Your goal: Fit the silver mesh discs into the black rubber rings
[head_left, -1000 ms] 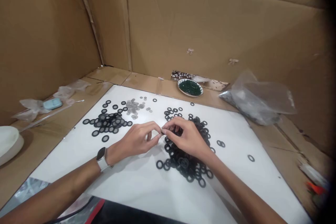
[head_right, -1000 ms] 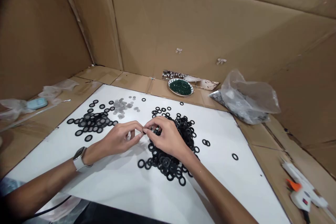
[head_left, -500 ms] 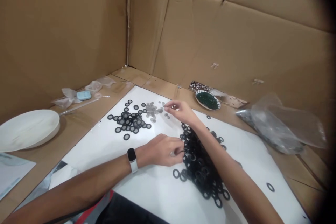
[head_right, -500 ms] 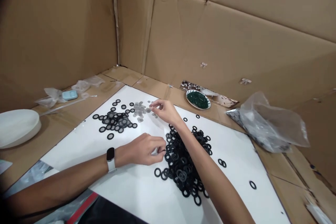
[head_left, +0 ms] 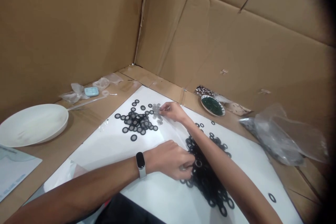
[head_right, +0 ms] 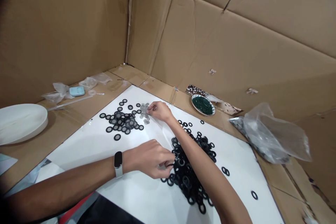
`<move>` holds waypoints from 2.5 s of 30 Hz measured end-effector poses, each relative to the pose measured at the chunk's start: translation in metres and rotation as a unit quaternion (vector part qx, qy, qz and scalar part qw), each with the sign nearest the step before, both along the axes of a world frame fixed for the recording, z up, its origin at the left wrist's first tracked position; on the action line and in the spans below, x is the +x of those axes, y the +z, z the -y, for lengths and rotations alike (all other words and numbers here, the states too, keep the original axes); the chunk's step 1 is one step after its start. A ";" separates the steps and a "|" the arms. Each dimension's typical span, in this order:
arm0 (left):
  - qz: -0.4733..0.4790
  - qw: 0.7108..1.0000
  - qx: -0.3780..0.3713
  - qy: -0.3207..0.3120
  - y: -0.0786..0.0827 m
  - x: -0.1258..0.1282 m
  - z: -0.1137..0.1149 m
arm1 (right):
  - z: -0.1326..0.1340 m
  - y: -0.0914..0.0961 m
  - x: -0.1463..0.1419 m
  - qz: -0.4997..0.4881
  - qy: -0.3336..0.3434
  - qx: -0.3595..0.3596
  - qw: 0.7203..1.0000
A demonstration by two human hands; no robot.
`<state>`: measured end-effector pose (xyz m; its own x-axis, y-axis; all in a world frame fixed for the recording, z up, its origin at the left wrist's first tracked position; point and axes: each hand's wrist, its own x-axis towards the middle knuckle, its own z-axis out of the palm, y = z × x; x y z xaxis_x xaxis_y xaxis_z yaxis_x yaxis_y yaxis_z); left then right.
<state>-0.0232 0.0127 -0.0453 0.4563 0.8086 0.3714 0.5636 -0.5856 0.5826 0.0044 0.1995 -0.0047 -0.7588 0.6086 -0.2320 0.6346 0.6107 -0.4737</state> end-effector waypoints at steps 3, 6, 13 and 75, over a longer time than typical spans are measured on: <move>0.003 1.000 -0.003 -0.001 0.001 0.000 0.000 | 0.002 0.002 -0.001 -0.002 -0.009 -0.017 1.000; 0.008 1.000 -0.007 -0.004 0.002 -0.001 -0.001 | 0.004 0.005 0.001 -0.011 -0.021 -0.031 0.999; 0.017 1.000 -0.022 0.008 -0.002 -0.005 -0.004 | 0.006 0.013 0.018 -0.110 -0.064 -0.020 0.992; 0.242 0.900 -0.344 0.116 0.028 0.001 0.013 | 0.152 0.011 0.224 -0.365 -0.154 -0.190 0.899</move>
